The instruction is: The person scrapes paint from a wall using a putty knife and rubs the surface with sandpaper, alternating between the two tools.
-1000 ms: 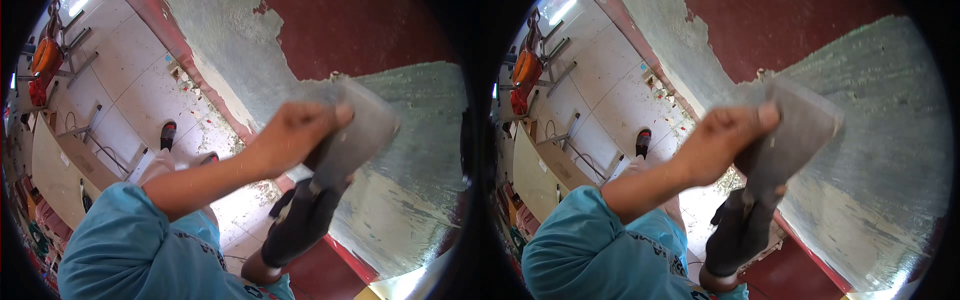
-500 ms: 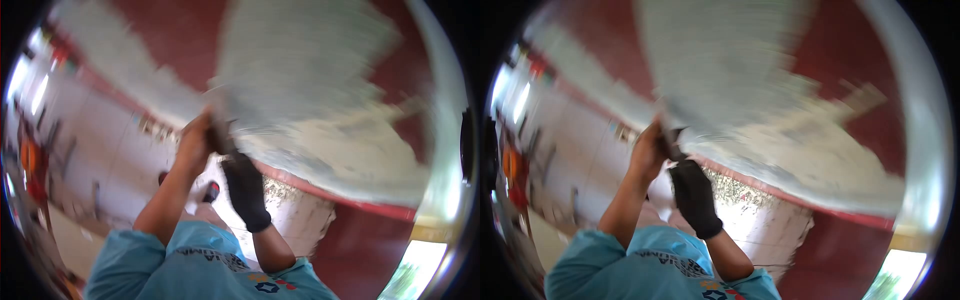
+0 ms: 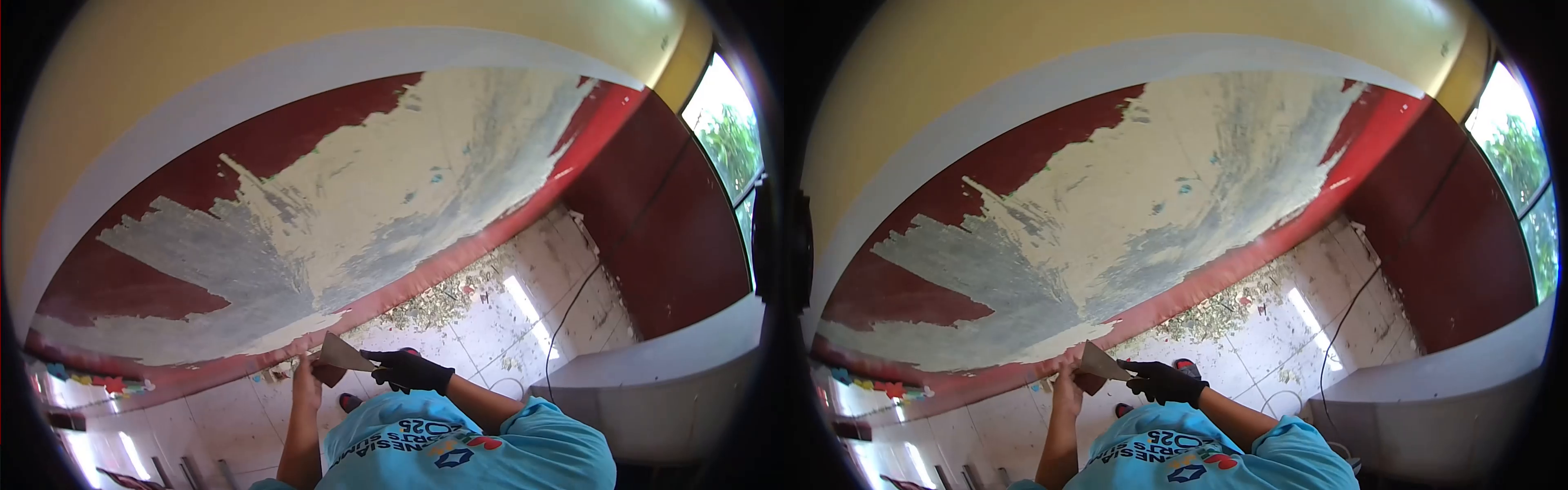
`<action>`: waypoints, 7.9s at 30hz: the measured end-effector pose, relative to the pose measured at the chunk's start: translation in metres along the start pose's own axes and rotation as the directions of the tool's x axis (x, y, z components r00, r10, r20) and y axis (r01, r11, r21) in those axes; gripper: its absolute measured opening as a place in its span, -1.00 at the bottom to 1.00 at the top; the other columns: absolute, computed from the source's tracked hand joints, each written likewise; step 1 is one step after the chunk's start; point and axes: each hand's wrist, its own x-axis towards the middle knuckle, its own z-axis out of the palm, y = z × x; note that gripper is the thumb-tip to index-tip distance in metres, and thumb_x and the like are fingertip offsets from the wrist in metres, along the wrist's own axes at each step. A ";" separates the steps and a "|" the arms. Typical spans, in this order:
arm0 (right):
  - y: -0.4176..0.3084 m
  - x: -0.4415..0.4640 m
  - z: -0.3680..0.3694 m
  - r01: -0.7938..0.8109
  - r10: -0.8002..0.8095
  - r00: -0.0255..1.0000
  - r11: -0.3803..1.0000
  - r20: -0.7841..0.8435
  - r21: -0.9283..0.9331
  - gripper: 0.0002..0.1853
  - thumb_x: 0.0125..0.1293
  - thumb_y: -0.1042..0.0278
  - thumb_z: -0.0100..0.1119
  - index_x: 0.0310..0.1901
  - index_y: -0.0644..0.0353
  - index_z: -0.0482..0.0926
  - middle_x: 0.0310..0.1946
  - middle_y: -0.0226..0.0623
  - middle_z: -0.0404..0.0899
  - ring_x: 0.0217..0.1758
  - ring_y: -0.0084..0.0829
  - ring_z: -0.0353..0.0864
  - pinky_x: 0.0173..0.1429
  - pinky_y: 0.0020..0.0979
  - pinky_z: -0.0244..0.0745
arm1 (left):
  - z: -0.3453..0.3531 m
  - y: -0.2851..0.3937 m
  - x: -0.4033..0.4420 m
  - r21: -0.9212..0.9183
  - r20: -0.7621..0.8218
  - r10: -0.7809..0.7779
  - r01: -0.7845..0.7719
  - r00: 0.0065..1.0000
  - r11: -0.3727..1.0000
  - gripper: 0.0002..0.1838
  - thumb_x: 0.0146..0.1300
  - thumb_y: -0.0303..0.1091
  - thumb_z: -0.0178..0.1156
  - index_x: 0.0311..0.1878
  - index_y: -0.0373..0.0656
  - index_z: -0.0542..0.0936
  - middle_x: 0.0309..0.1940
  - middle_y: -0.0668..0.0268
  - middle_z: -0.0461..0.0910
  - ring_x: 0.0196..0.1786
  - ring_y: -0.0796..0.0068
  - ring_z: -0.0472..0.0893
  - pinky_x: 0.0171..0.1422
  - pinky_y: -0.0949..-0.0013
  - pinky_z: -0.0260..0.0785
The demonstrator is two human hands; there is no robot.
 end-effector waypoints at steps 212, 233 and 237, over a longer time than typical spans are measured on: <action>-0.004 -0.087 -0.410 0.610 -0.256 -0.104 0.747 -0.961 -0.264 -0.62 0.16 0.52 0.11 0.06 0.29 0.44 -0.05 0.00 0.40 -0.04 -0.12 0.46 -0.01 -0.25 0.38 | 0.644 -0.102 0.106 0.434 0.894 0.047 -0.834 0.446 -0.340 -0.67 0.26 -0.34 0.12 -0.58 -0.30 0.37 -0.65 -0.05 0.45 -0.52 -0.11 0.49 -0.49 0.09 0.24; -0.001 -0.091 -0.372 0.879 -0.057 0.247 0.433 -0.967 0.199 -0.63 0.33 0.36 0.05 0.13 0.24 0.36 -0.39 -0.24 0.44 -0.59 -0.59 0.40 -0.58 -0.59 0.28 | 0.624 -0.100 0.101 0.486 0.873 0.087 -0.843 0.480 -0.229 -0.69 0.30 -0.42 0.13 -0.54 -0.30 0.35 -0.70 0.41 0.33 -0.56 0.80 0.23 -0.56 0.53 0.09; -0.005 -0.096 -0.373 0.889 0.008 0.394 0.252 -0.919 0.383 -0.62 0.34 0.32 0.05 0.15 0.22 0.34 -0.47 -0.30 0.44 -0.65 -0.63 0.35 -0.63 -0.60 0.22 | 0.629 -0.098 0.106 0.492 0.870 0.095 -0.845 0.483 -0.211 -0.70 0.26 -0.41 0.15 -0.56 -0.30 0.35 -0.71 0.23 0.38 -0.61 0.49 0.37 -0.56 0.39 0.18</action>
